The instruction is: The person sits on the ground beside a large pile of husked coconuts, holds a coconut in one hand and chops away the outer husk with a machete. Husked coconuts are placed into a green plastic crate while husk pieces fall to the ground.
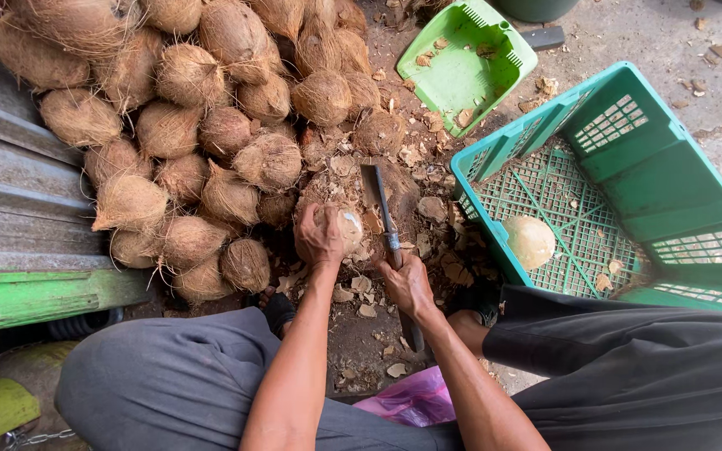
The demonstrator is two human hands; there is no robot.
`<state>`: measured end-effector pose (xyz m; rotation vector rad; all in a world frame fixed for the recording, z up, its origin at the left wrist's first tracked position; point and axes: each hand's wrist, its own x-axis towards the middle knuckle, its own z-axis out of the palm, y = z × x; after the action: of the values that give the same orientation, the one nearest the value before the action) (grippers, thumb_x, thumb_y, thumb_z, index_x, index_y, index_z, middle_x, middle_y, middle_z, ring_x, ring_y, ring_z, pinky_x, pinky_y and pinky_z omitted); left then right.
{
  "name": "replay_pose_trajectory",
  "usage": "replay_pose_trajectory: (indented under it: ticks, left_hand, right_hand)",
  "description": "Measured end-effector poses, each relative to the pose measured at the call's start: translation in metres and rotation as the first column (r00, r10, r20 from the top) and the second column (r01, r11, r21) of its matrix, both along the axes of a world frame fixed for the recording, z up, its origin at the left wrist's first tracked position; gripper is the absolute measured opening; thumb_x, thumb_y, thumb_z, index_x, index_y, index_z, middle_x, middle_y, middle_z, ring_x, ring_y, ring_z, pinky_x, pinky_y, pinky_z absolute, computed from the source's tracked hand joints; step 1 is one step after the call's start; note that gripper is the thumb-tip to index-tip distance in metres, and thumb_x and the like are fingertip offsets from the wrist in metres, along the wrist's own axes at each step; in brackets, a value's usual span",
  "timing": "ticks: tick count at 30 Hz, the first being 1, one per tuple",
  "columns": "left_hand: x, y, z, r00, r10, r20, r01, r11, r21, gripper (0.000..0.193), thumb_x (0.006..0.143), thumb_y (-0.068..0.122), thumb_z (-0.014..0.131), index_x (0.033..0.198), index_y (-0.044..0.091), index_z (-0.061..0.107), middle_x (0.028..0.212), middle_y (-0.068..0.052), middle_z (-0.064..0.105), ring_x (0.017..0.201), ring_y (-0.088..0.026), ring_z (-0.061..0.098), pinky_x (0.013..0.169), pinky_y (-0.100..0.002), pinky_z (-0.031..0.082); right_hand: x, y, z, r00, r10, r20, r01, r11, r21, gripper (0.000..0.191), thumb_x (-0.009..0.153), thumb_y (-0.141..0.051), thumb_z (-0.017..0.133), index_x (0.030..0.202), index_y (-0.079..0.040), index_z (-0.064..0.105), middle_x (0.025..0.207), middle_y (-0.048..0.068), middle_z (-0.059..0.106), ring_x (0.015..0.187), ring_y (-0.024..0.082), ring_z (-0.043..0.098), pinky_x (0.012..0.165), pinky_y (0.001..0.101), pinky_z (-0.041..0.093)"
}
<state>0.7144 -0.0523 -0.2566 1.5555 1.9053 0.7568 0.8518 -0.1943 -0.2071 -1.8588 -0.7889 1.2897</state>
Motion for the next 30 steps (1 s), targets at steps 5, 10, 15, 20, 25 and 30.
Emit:
replay_pose_trajectory:
  ticks: [5, 10, 15, 20, 25, 30]
  left_hand:
    - [0.032, 0.016, -0.015, 0.967, 0.175, 0.185, -0.164, 0.984, -0.076, 0.065, 0.086, 0.069, 0.048, 0.115, 0.018, 0.077, 0.115, -0.007, 0.078, 0.099, -0.025, 0.073, 0.084, -0.041, 0.055]
    - [0.059, 0.026, -0.028, 0.977, 0.014, 0.212, -0.032, 0.996, 0.086, 0.057, 0.091, 0.061, 0.053, 0.113, 0.014, 0.077, 0.116, -0.008, 0.078, 0.101, -0.024, 0.075, 0.086, -0.04, 0.058]
    - [0.097, 0.037, -0.032, 0.978, 0.048, 0.204, -0.06, 0.997, 0.055, 0.051, 0.089, 0.054, 0.057, 0.114, 0.014, 0.077, 0.111, -0.01, 0.079, 0.098, -0.025, 0.075, 0.084, -0.04, 0.059]
    - [0.134, 0.052, -0.04, 0.984, -0.019, 0.177, -0.008, 0.989, 0.149, 0.046, 0.096, 0.052, 0.056, 0.115, 0.014, 0.075, 0.115, -0.01, 0.077, 0.102, -0.025, 0.075, 0.086, -0.04, 0.058]
    - [0.17, 0.063, -0.056, 0.992, -0.005, 0.123, -0.01, 0.992, 0.123, 0.043, 0.096, 0.049, 0.055, 0.115, 0.015, 0.073, 0.112, -0.01, 0.077, 0.098, -0.025, 0.074, 0.082, -0.039, 0.059]
    - [0.208, 0.078, -0.062, 1.0, 0.008, 0.022, -0.01, 0.994, 0.109, 0.036, 0.089, 0.044, 0.061, 0.111, 0.019, 0.075, 0.117, -0.01, 0.075, 0.108, -0.027, 0.069, 0.087, -0.042, 0.055]
  right_hand:
    - [0.029, 0.009, -0.002, 0.994, 0.101, 0.033, -0.098, 0.991, -0.088, 0.048, 0.095, -0.044, 0.069, 0.073, -0.006, 0.05, 0.055, 0.001, 0.048, 0.047, 0.013, 0.045, 0.047, 0.0357, 0.04]
    - [0.07, 0.03, -0.005, 0.996, 0.008, -0.091, -0.001, 0.996, 0.085, 0.025, 0.091, -0.038, 0.062, 0.079, -0.016, 0.062, 0.057, -0.005, 0.056, 0.045, 0.012, 0.049, 0.043, 0.0366, 0.046]
    - [0.099, 0.045, -0.002, 0.996, 0.06, 0.062, -0.055, 0.996, -0.069, 0.04, 0.093, -0.036, 0.071, 0.071, -0.006, 0.056, 0.053, 0.0, 0.054, 0.045, 0.01, 0.05, 0.045, 0.0321, 0.045]
    - [0.138, 0.063, -0.001, 0.995, 0.008, -0.103, 0.004, 0.993, 0.118, 0.04, 0.094, -0.035, 0.068, 0.067, -0.012, 0.049, 0.051, 0.0, 0.049, 0.04, 0.011, 0.043, 0.036, 0.0321, 0.038]
    - [0.167, 0.072, -0.012, 0.96, -0.152, -0.236, 0.209, 0.948, 0.239, 0.038, 0.096, -0.031, 0.068, 0.068, -0.012, 0.052, 0.054, -0.001, 0.052, 0.042, 0.009, 0.046, 0.037, 0.0294, 0.038]
    - [0.201, 0.09, -0.017, 0.993, 0.112, 0.037, -0.113, 0.993, 0.028, 0.044, 0.099, -0.031, 0.072, 0.069, -0.007, 0.051, 0.055, 0.001, 0.05, 0.046, 0.009, 0.043, 0.041, 0.0288, 0.037]
